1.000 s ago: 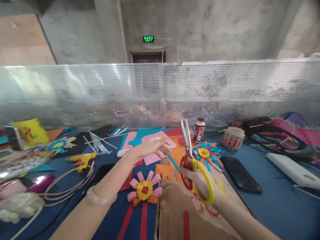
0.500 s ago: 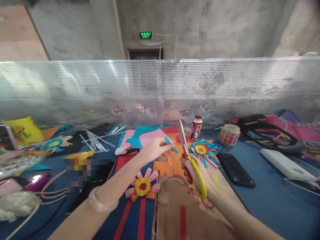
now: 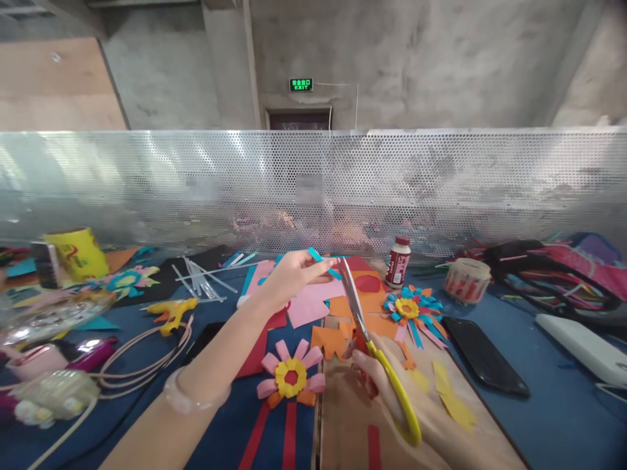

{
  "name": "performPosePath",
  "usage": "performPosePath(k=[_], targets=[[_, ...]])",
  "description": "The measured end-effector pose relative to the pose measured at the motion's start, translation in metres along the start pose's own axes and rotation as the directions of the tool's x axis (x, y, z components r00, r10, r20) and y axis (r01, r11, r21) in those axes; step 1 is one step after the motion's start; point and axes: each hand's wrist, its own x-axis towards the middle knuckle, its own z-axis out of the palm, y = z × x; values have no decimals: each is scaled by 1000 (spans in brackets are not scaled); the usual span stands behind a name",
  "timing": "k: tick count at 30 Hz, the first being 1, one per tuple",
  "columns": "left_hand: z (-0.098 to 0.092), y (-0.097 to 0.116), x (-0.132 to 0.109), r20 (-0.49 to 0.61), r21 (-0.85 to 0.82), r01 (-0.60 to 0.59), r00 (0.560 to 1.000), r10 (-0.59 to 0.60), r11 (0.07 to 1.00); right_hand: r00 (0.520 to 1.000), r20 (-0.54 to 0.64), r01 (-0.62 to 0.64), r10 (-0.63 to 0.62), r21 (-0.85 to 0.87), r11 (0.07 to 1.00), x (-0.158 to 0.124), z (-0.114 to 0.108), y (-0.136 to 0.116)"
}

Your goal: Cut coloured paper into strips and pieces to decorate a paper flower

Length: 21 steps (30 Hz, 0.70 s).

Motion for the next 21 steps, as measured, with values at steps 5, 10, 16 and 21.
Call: performPosePath(k=[5, 10, 16, 21], targets=[[6, -1, -3, 36, 80, -18, 999, 15, 997, 998, -20, -51, 52, 69, 996, -5, -1, -20], [10, 1, -5, -16, 246, -52, 998, 58, 968, 988, -14, -148, 151, 145, 978, -5, 0, -27], [14, 7, -9, -41, 365, -83, 994, 105, 927, 996, 63, -83, 66, 316, 945, 4, 9, -3], [17, 9, -11, -71, 472, -86, 988, 135, 878, 997, 49, -71, 58, 340, 938, 5, 11, 0]])
